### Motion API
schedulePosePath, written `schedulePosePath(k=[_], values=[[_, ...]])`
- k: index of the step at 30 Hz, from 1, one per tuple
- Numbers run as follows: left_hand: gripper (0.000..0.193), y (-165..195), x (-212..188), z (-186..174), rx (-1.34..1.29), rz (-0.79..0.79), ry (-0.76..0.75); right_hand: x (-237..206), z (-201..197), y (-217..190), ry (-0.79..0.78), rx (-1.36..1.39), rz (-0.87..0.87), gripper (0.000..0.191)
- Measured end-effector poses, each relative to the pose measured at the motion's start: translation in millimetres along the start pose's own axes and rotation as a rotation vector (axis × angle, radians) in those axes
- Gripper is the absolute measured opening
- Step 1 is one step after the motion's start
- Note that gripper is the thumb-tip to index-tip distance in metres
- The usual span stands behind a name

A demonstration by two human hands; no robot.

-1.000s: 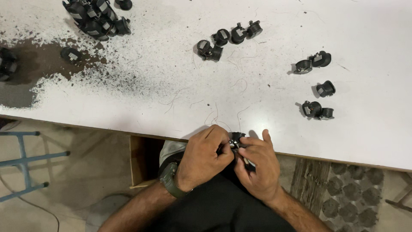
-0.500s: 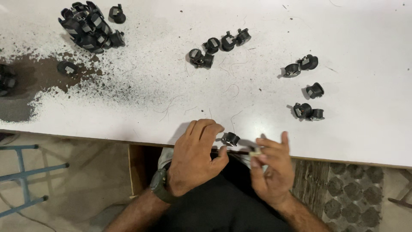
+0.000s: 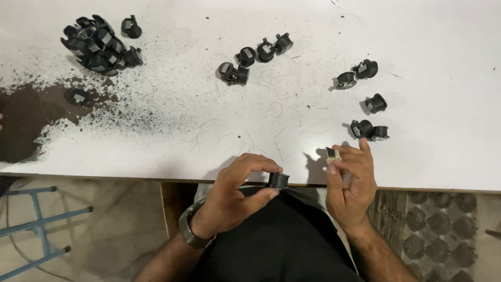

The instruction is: The person uses a small sanding block to deburr and smooth the edges of multiple black mechanical components on a white table. They handle each part one at a time, rotate it to reach different edges, and place finished pieces aside. The person also handles smaller cylindrical parts in the same way.

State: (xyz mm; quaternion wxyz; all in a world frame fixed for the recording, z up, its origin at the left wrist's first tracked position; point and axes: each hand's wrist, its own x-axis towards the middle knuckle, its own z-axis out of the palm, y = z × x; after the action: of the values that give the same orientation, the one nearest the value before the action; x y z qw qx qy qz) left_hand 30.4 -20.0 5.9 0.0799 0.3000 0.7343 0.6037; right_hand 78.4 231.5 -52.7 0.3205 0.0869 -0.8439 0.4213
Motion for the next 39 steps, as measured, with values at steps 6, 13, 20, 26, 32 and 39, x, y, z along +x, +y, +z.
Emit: schedulePosePath(k=[6,13,20,26,32,39], values=[[0.046,8.3,-10.7,1.5,0.124,0.089,0.096,3.5,-0.2,-2.3,-0.024,-0.035,0.014,0.012],[0.044,16.5,-17.5,5.3,0.335,0.35,0.137,3.8,0.8,-0.5,-0.038,-0.062,-0.017,0.011],[0.033,19.8,-23.2,-1.9,0.4,0.44,0.114,3.0,0.0,0.4,-0.047,-0.069,-0.024,0.011],[0.033,21.0,-19.2,-1.8,0.435,0.431,0.143,4.0,1.0,-0.8,-0.039,-0.084,-0.031,0.01],[0.037,-34.1,-41.0,-88.3,0.63,0.309,0.439,5.2,1.9,-7.2,0.0,-0.047,0.035,0.012],[0.032,-69.0,-106.5,-299.9,0.833,-0.064,0.916,9.1,5.7,-11.0,-0.035,-0.071,0.016,0.012]])
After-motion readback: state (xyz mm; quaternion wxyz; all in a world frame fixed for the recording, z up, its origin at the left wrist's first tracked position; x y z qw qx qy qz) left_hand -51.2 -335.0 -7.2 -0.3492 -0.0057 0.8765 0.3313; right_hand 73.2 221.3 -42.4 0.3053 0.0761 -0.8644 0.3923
